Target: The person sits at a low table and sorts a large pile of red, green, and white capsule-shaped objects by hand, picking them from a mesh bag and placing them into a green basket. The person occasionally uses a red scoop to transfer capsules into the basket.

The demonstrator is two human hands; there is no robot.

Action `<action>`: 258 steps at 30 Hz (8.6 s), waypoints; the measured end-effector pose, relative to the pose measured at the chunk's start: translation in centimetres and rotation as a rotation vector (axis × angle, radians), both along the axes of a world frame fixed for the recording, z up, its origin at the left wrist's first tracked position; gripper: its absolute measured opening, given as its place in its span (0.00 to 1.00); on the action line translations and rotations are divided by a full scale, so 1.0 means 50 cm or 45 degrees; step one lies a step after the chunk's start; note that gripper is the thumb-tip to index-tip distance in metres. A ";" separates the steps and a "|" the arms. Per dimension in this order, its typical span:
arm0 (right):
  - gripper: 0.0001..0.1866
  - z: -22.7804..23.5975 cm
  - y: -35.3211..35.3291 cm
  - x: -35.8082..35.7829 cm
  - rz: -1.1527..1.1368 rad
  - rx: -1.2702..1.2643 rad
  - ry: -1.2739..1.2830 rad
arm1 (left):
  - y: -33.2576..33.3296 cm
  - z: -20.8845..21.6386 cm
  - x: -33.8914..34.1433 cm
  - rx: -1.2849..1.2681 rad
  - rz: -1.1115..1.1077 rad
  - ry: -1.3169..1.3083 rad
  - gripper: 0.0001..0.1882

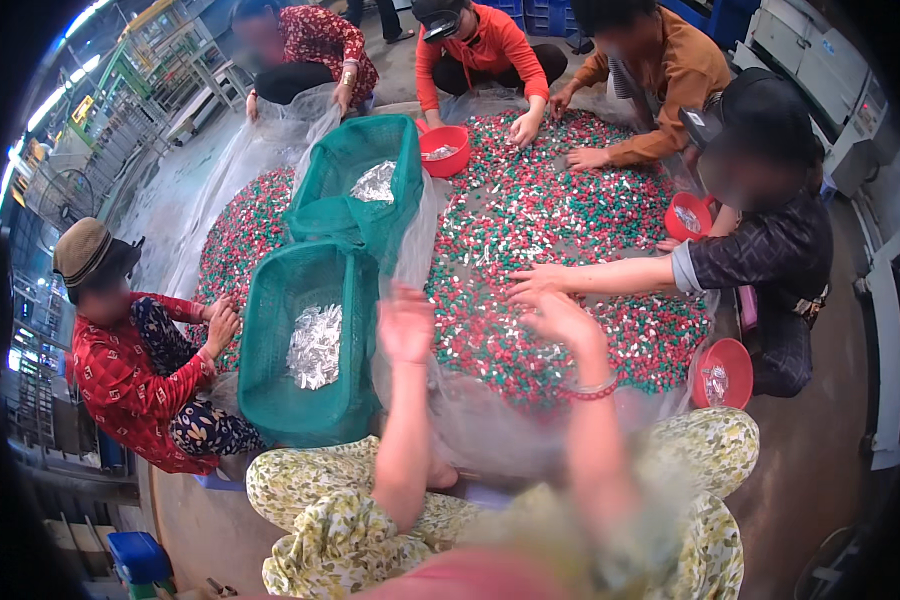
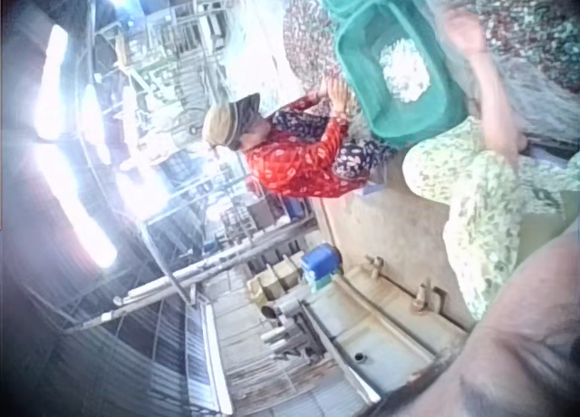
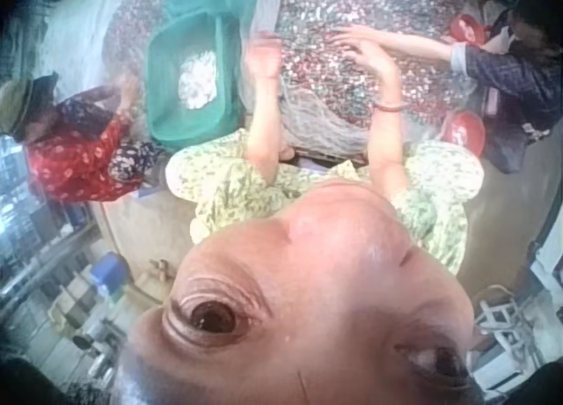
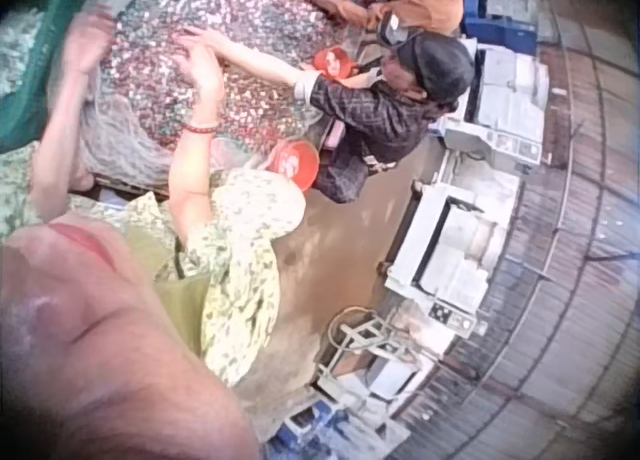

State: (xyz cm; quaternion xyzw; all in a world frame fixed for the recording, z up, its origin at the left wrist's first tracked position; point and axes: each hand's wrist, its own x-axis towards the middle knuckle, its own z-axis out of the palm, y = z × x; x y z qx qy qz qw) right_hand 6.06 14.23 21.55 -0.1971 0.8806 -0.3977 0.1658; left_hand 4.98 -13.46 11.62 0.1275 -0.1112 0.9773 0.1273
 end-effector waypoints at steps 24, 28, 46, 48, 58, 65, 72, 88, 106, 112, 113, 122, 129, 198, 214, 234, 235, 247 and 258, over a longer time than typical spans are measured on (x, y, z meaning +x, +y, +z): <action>0.29 -0.432 0.028 -0.031 -0.452 0.325 0.127 | 0.247 -0.261 0.101 -3.080 0.533 1.634 0.14; 0.18 -0.443 -0.039 -0.004 -0.322 0.522 0.176 | 0.149 -0.331 0.055 -3.001 0.910 1.095 0.16; 0.16 -0.400 0.070 -0.012 -0.415 0.192 -0.125 | 0.271 -0.191 0.024 -3.783 0.416 1.217 0.17; 0.18 -0.376 0.052 -0.012 -0.390 0.262 -0.100 | 0.295 -0.200 0.019 -3.844 0.262 1.273 0.14; 0.15 -0.336 0.062 0.014 -0.380 0.119 -0.127 | 0.328 -0.251 0.029 -3.711 0.412 1.805 0.07; 0.17 -0.305 0.080 0.003 -0.465 0.157 -0.121 | 0.254 -0.227 0.011 -3.534 0.194 1.285 0.14; 0.13 -0.475 0.021 -0.052 -0.381 0.408 0.088 | 0.076 -0.208 -0.010 -3.516 0.537 0.675 0.20; 0.27 -0.369 -0.112 0.093 0.410 0.763 -0.392 | -0.086 -0.014 -0.034 -1.648 0.534 -0.376 0.13; 0.22 -0.390 0.303 -0.055 -0.587 -0.098 -0.528 | 0.157 -0.245 0.111 -3.855 -0.036 0.584 0.25; 0.23 -0.468 0.239 -0.057 -0.983 0.252 0.020 | 0.175 -0.196 0.099 -3.792 -0.052 0.176 0.27; 0.24 -0.485 0.222 -0.045 -0.922 0.249 -0.086 | 0.177 -0.202 0.106 -3.669 0.097 0.116 0.25; 0.30 -0.442 0.094 0.023 -0.512 0.475 -0.329 | 0.167 -0.255 0.078 -2.583 -0.040 -0.201 0.13; 0.28 -0.364 0.147 0.011 -0.223 0.349 -0.540 | 0.112 -0.176 0.029 -3.081 0.226 -0.091 0.09; 0.46 -0.554 0.040 -0.434 -0.389 0.011 -0.130 | 0.163 -0.316 -0.465 -3.372 0.097 1.176 0.43; 0.16 -0.293 0.067 -0.067 -0.557 -0.943 -1.073 | 0.222 -0.068 -0.151 -2.584 -0.588 0.901 0.26; 0.22 -0.288 0.119 -0.004 -0.467 0.027 -0.402 | 0.145 -0.129 -0.103 -3.225 -0.434 0.553 0.12; 0.21 -0.273 0.106 -0.001 -0.424 -0.029 -0.368 | 0.134 -0.157 -0.083 -3.488 -0.148 0.691 0.14; 0.26 -0.285 0.169 -0.033 -0.320 -0.328 -0.359 | 0.148 -0.268 0.046 -3.306 0.409 0.909 0.10; 0.18 -0.428 0.102 0.004 -0.410 0.333 0.230 | 0.143 -0.106 -0.007 -1.715 -0.249 -0.135 0.18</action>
